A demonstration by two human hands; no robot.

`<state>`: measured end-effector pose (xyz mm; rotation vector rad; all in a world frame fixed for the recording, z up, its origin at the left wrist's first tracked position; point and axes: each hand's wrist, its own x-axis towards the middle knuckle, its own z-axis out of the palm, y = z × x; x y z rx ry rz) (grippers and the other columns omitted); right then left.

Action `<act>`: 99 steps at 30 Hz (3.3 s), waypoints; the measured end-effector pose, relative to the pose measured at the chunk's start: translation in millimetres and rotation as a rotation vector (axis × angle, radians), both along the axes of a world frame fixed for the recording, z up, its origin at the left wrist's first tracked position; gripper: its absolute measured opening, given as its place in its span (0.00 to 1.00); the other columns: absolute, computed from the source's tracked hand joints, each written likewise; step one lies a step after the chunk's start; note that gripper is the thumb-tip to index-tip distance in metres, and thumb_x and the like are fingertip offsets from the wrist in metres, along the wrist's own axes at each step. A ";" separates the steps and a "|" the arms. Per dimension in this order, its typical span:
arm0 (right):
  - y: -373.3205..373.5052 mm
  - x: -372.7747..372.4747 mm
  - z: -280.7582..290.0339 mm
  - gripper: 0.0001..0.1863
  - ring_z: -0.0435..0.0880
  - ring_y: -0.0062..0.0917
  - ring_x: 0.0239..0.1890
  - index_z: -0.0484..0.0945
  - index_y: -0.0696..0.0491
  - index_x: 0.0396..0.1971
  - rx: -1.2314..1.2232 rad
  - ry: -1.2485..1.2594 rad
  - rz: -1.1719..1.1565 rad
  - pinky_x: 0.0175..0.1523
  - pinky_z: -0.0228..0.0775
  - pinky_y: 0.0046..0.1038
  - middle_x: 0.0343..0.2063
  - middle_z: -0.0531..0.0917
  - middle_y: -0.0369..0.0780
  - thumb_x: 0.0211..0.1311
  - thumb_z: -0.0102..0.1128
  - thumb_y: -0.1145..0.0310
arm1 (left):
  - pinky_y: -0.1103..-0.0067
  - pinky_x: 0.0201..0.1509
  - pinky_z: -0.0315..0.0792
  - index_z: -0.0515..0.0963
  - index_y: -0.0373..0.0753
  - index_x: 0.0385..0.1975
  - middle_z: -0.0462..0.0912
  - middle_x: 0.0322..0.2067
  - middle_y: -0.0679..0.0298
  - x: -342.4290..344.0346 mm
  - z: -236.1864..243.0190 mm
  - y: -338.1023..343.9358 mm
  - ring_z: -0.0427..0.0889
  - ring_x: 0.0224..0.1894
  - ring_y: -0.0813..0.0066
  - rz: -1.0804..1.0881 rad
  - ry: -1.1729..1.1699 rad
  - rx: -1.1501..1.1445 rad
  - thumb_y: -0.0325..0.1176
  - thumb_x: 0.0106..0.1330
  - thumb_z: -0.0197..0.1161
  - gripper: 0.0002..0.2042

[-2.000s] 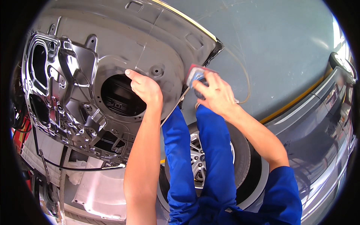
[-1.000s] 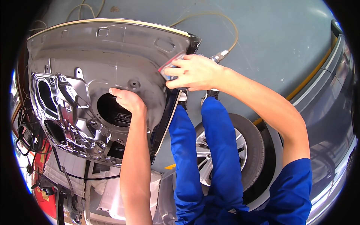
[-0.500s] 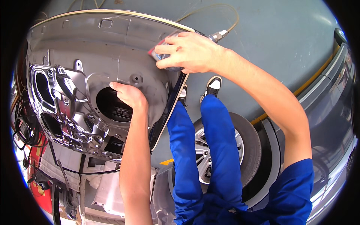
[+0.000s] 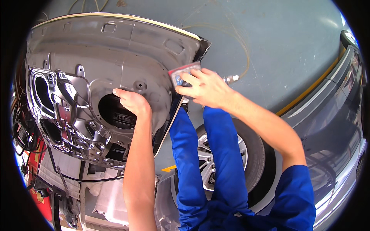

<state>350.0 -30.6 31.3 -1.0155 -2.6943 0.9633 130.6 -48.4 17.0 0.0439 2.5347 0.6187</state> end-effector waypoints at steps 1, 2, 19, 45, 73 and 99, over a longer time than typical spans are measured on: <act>-6.2 2.9 6.4 0.30 0.79 0.32 0.47 0.78 0.40 0.45 -0.090 0.010 -0.058 0.44 0.78 0.33 0.50 0.74 0.39 0.34 0.76 0.67 | 0.67 0.62 0.65 0.69 0.18 0.56 0.75 0.56 0.40 -0.9 -1.4 0.1 0.75 0.54 0.48 0.007 0.008 -0.005 0.58 0.75 0.31 0.39; -15.5 4.7 6.2 0.30 0.80 0.33 0.46 0.78 0.41 0.46 -0.125 0.029 -0.202 0.43 0.78 0.34 0.49 0.74 0.40 0.35 0.76 0.68 | 0.67 0.62 0.65 0.69 0.18 0.56 0.75 0.56 0.40 -0.6 -1.8 -0.2 0.75 0.54 0.48 0.008 0.012 -0.012 0.58 0.75 0.31 0.39; 1.4 -9.0 -35.7 0.28 0.73 0.23 0.30 0.75 0.52 0.48 -0.250 0.056 -1.515 0.40 0.73 0.31 0.41 0.69 0.39 0.41 0.72 0.69 | 0.67 0.61 0.70 0.71 0.21 0.57 0.76 0.56 0.45 -4.2 -10.7 -4.9 0.77 0.54 0.52 0.009 0.064 0.003 0.59 0.74 0.32 0.39; -3.4 -18.1 -15.4 0.30 0.80 0.48 0.44 0.74 0.49 0.48 -0.316 -0.219 -1.358 0.46 0.76 0.46 0.45 0.70 0.46 0.39 0.72 0.68 | 0.63 0.65 0.64 0.67 0.14 0.56 0.71 0.57 0.31 -1.2 -1.3 -6.1 0.72 0.58 0.40 0.003 -0.006 0.113 0.59 0.75 0.32 0.42; 20.1 -12.3 -11.8 0.29 0.78 0.44 0.48 0.75 0.46 0.49 -0.210 -0.309 -1.262 0.48 0.76 0.42 0.46 0.70 0.43 0.41 0.72 0.70 | 0.61 0.58 0.63 0.72 0.13 0.48 0.76 0.46 0.31 1.1 -9.8 -4.9 0.74 0.46 0.42 -0.010 0.091 0.046 0.58 0.76 0.30 0.42; 12.6 8.8 -32.0 0.27 0.81 0.37 0.39 0.76 0.47 0.46 -0.109 -0.140 -1.205 0.44 0.76 0.39 0.45 0.72 0.42 0.40 0.70 0.70 | 0.64 0.62 0.64 0.66 0.14 0.56 0.72 0.55 0.32 -1.2 -5.8 -2.1 0.73 0.52 0.44 0.013 0.055 0.020 0.58 0.76 0.30 0.41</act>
